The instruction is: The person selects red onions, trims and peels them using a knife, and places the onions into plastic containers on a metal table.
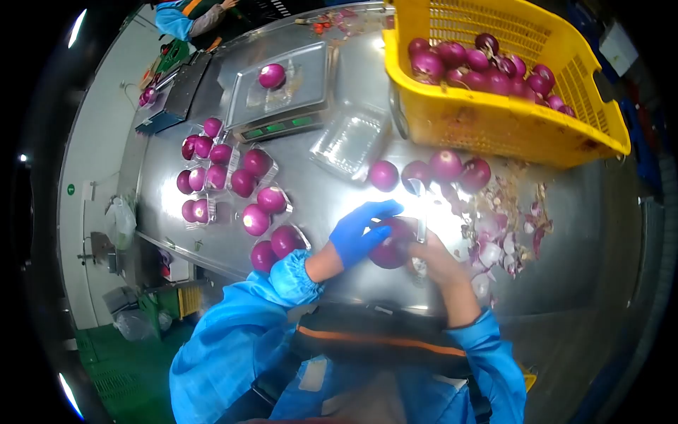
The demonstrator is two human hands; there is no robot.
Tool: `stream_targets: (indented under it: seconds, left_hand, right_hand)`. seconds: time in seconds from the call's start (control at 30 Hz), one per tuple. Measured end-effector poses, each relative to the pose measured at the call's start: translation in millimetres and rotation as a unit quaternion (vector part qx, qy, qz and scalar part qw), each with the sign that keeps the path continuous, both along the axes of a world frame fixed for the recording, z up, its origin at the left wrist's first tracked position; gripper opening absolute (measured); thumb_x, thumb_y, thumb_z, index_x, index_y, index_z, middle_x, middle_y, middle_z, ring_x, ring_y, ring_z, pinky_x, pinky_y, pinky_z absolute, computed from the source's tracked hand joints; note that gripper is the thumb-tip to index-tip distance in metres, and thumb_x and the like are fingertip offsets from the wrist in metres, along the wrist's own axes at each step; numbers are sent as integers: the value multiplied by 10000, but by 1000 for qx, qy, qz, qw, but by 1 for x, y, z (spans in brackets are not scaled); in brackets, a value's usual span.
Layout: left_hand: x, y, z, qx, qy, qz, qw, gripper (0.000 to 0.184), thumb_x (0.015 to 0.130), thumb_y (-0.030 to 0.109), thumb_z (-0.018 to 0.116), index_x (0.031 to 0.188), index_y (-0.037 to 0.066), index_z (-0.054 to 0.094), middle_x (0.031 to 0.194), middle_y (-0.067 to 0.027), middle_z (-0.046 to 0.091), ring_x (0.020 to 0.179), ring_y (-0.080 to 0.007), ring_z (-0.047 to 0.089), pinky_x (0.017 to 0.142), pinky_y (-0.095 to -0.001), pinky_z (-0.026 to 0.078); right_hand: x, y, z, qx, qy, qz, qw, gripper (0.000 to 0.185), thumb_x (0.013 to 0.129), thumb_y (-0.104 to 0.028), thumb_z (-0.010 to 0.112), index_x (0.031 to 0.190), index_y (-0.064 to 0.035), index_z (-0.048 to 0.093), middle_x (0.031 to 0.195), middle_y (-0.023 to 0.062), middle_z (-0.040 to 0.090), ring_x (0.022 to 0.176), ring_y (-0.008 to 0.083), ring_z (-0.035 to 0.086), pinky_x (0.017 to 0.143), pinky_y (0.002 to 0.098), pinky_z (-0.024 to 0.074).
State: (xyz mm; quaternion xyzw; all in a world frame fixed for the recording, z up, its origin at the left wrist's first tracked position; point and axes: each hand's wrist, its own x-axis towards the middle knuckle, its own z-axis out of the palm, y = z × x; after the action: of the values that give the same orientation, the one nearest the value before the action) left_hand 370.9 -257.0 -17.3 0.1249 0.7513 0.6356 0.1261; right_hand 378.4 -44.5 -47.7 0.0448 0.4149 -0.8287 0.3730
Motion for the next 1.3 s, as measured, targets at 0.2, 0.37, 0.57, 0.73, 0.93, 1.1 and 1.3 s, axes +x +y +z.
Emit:
stream_targets:
  seconds: [0.2,0.37,0.57,0.73,0.93,1.1,1.3]
  left_hand:
    - [-31,-98,-7,36,36,211,976,340,998,161,499,1311,32,531,1273,-105,589,1134,-193,565,949,-314,464]
    - [-30,-175,-8,57,68,271,958,333,1020,149,460,1314,-1,503,1309,-156,583,1151,-230,575,980,-332,450]
    - [-5,-226,-23,-58,114,275,953,321,1023,138,461,1296,-23,512,1246,-176,621,1159,-233,585,1004,-331,448]
    - [-7,-255,-41,-37,99,287,952,310,1021,140,473,1285,-15,522,1247,-162,626,1144,-227,593,998,-330,455]
    - [-11,-271,-44,54,20,308,950,313,1015,138,486,1286,-11,533,1239,-152,629,1112,-204,601,976,-321,467]
    - [-47,-299,-35,80,73,296,949,353,1001,163,517,1312,-4,526,1247,-134,628,1051,-172,605,892,-282,481]
    - [-140,-336,-19,152,49,352,922,450,997,269,520,1382,42,465,1276,-99,609,1039,-173,598,851,-287,481]
  right_hand:
    - [-78,-88,34,192,232,16,954,600,779,-215,768,1297,-31,529,1101,78,642,974,157,620,857,303,507]
    - [-175,-187,72,371,458,-17,807,665,734,-385,774,1260,-38,561,1095,175,678,1031,269,658,890,359,503]
    - [-282,-286,71,359,476,0,803,679,751,-486,736,1234,-28,606,1094,180,686,1000,285,670,857,373,511]
    - [-334,-337,40,390,463,40,795,573,825,-460,675,1237,-64,630,1123,199,659,1017,311,651,883,391,503]
    - [-329,-321,45,578,536,-73,611,427,895,-402,609,1182,-89,660,1053,239,638,963,374,636,829,439,506]
    - [-299,-277,22,495,447,-101,738,423,893,-336,623,1141,5,647,985,222,679,919,323,664,822,389,501]
    - [-271,-264,11,470,382,-78,792,464,906,-345,613,1161,43,622,1030,213,685,975,298,661,866,365,488]
